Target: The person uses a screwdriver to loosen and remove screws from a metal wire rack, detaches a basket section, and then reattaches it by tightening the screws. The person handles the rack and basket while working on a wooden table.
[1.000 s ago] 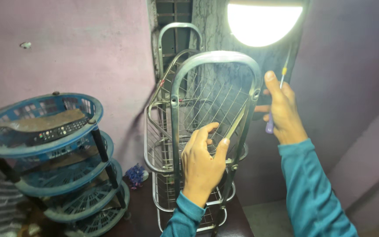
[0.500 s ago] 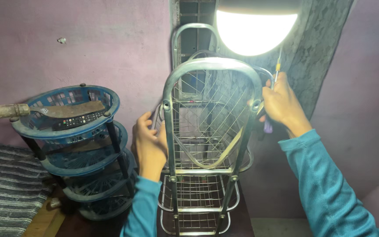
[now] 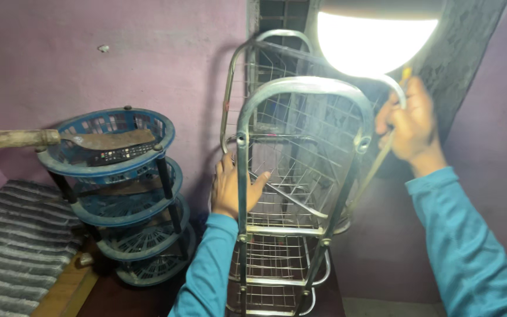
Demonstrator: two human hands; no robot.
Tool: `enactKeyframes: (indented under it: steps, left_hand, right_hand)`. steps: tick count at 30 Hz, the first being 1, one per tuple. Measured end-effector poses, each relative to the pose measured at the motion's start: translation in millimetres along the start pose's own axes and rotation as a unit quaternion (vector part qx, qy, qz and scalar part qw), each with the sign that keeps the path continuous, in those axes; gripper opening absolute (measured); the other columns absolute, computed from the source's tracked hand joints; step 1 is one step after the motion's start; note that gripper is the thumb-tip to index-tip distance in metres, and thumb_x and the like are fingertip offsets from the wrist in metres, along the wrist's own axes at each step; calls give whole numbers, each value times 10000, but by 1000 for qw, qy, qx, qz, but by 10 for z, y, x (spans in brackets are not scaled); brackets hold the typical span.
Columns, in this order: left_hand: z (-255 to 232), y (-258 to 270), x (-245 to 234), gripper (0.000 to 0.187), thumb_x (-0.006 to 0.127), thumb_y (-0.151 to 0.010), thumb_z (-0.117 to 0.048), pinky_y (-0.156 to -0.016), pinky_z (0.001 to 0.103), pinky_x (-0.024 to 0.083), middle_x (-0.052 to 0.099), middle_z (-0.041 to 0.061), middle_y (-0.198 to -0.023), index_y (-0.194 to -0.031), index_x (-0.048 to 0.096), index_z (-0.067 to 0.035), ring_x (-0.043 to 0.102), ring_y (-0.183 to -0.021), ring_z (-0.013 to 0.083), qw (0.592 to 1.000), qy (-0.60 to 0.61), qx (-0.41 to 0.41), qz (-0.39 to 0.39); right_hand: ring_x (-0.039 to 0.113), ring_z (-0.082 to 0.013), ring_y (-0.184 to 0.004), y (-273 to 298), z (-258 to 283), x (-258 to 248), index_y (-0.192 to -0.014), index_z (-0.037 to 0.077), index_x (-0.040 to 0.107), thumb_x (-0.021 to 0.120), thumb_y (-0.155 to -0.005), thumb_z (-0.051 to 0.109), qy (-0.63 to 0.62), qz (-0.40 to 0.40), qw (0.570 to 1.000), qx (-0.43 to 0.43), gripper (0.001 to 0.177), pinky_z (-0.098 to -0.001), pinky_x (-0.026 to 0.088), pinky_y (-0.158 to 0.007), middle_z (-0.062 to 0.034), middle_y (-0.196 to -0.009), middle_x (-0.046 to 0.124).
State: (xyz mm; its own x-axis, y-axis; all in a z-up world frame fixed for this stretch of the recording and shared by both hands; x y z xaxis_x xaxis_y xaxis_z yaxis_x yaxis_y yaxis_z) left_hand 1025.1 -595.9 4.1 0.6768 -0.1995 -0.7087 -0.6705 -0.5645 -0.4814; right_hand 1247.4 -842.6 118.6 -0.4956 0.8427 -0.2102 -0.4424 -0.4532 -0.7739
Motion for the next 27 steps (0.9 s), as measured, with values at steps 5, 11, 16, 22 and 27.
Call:
enactKeyframes:
  steps: [5, 11, 16, 22, 27]
  left_hand:
    - [10, 21, -192, 760, 779, -814, -349, -1022, 515, 415, 459, 285, -1408, -1420, 471, -11, 453, -1271, 447, 987, 52, 17, -151]
    - [199, 119, -450, 327, 686, -922, -257, -851, 384, 545, 698, 111, -1137, -1192, 680, -73, 671, -1002, 238, 932, 230, -20, -280]
    - [274, 391, -682, 196, 600, -1054, -200, -713, 285, 510, 690, 40, -917, -1100, 673, -24, 632, -805, 128, 865, 347, -35, -361]
    - [-281, 914, -774, 153, 601, -1051, -161, -614, 242, 384, 566, -15, -784, -1036, 628, -11, 483, -666, 77, 838, 410, 62, -354]
    - [-898, 1214, -678, 104, 676, -970, -173, -540, 260, 447, 649, 5, -672, -938, 679, -74, 590, -559, 97, 896, 329, 135, -265]
  right_hand:
    - [421, -164, -457, -118, 110, -142, -1085, 73, 414, 399, -955, 34, -60, -14, 998, 29, 137, -326, 439, -426, -152, -687, 529]
    - [395, -185, -427, -51, 128, -444, -1096, 83, 399, 391, -926, 24, -95, -43, 994, 36, 180, -355, 415, -440, -163, -635, 490]
    - [423, -215, -492, 244, 117, -848, -1090, 76, 382, 382, -921, 24, -79, -95, 992, 10, 177, -375, 445, -454, -155, -658, 453]
    - [428, -254, -532, 804, 123, -1368, -1130, 56, 379, 390, -932, 55, -77, -191, 978, -8, 198, -421, 480, -497, -154, -727, 424]
    - [424, -266, -495, 1323, 279, -1584, -1235, 92, 371, 391, -940, 114, -45, -250, 967, 2, 297, -399, 497, -504, -152, -715, 424]
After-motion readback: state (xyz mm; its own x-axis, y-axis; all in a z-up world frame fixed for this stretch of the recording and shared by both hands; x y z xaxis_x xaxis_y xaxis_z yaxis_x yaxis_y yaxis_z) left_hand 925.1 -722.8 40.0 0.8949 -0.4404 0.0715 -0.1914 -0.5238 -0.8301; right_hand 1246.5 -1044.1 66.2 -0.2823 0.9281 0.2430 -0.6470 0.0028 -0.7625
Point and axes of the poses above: each hand's wrist, its own y-axis away from the middle knuckle, its own x-axis out of the palm, z = x × y, the point moved 6 cm from there along -y, towards the middle knuckle
